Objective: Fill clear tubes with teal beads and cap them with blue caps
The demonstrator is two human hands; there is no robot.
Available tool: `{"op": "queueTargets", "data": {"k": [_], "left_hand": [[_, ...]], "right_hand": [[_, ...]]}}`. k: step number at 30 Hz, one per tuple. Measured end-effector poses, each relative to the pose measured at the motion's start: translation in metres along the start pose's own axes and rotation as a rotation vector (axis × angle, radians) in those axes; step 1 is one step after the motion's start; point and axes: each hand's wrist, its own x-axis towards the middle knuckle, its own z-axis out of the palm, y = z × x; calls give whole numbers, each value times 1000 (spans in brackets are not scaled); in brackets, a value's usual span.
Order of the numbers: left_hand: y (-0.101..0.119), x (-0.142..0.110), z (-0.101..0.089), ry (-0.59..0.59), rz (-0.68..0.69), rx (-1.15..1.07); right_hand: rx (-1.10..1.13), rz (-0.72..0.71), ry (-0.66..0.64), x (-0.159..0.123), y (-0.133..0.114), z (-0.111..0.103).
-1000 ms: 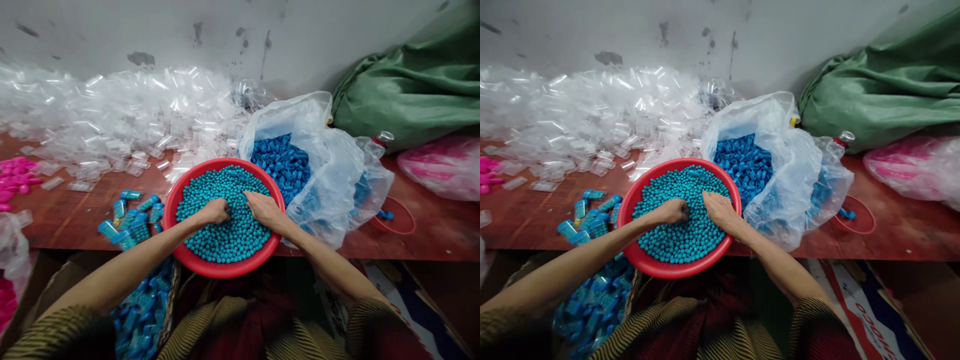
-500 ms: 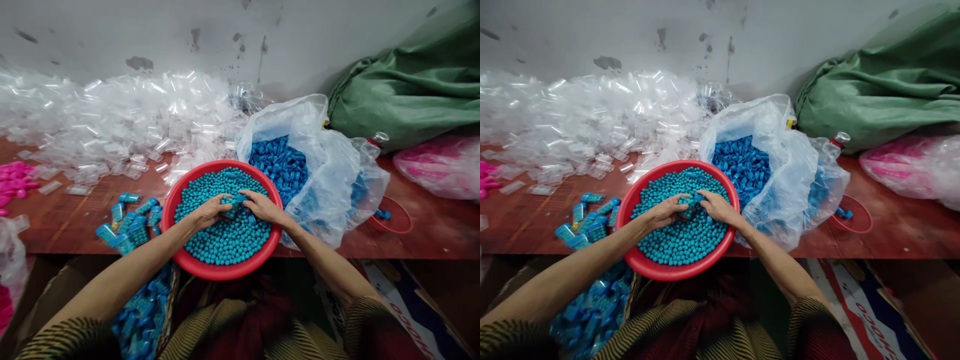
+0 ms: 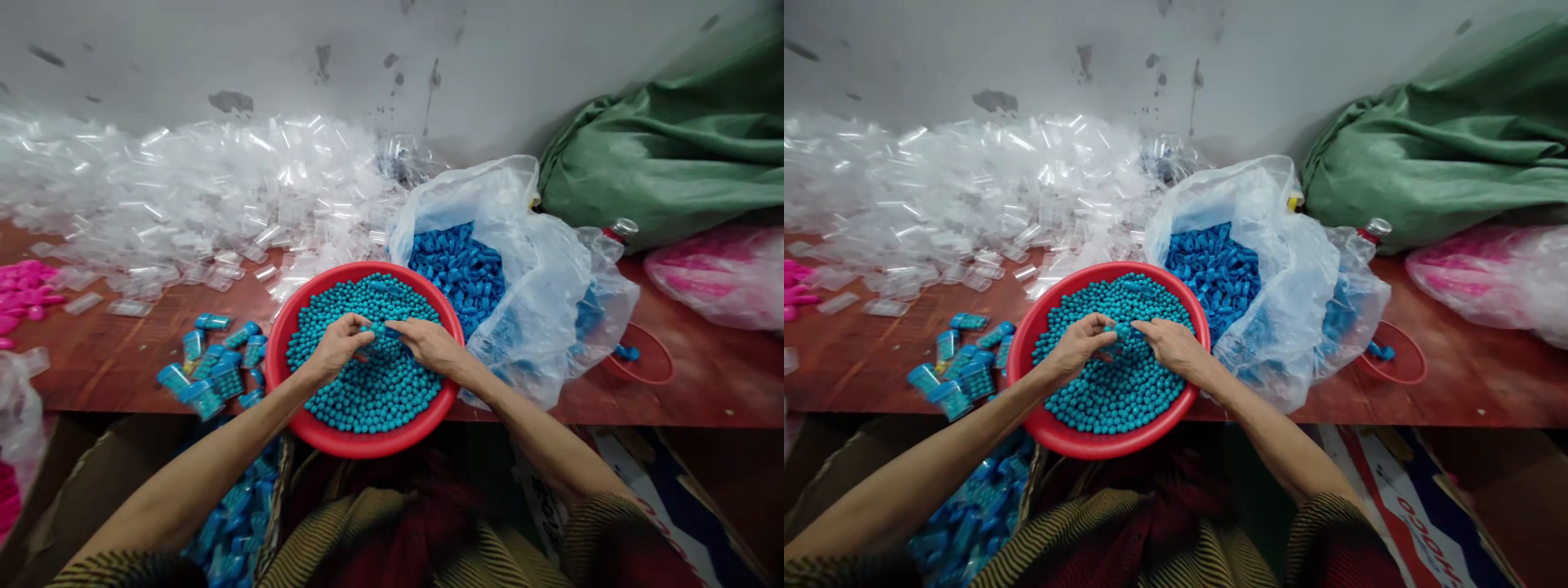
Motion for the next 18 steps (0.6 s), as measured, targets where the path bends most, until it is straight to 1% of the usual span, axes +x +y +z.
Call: {"op": "queueTargets", "data": {"k": [2, 4, 6, 9, 11, 14, 16, 18], "left_hand": [[1, -3, -5, -13, -19, -32], [1, -5, -7, -32, -29, -46], [-1, -7, -5, -56, -31, -66], [-4, -11, 2, -109, 3, -100], [-5, -14, 5, -139, 35, -98], [-5, -16, 6, -150, 55, -83], [-5, -17, 5, -135, 43, -79], [-5, -18, 5, -125, 24, -89]], "right_hand": [[80, 5, 31, -2, 1, -2], [200, 47, 72, -2, -4, -4], [300, 86, 87, -1, -11, -4], [366, 95, 86, 0, -23, 0], [377, 86, 97, 0, -27, 3], [358, 50, 190, -1, -25, 6], [288, -1, 274, -2, -22, 8], [195, -64, 316, -4, -21, 10]]}}
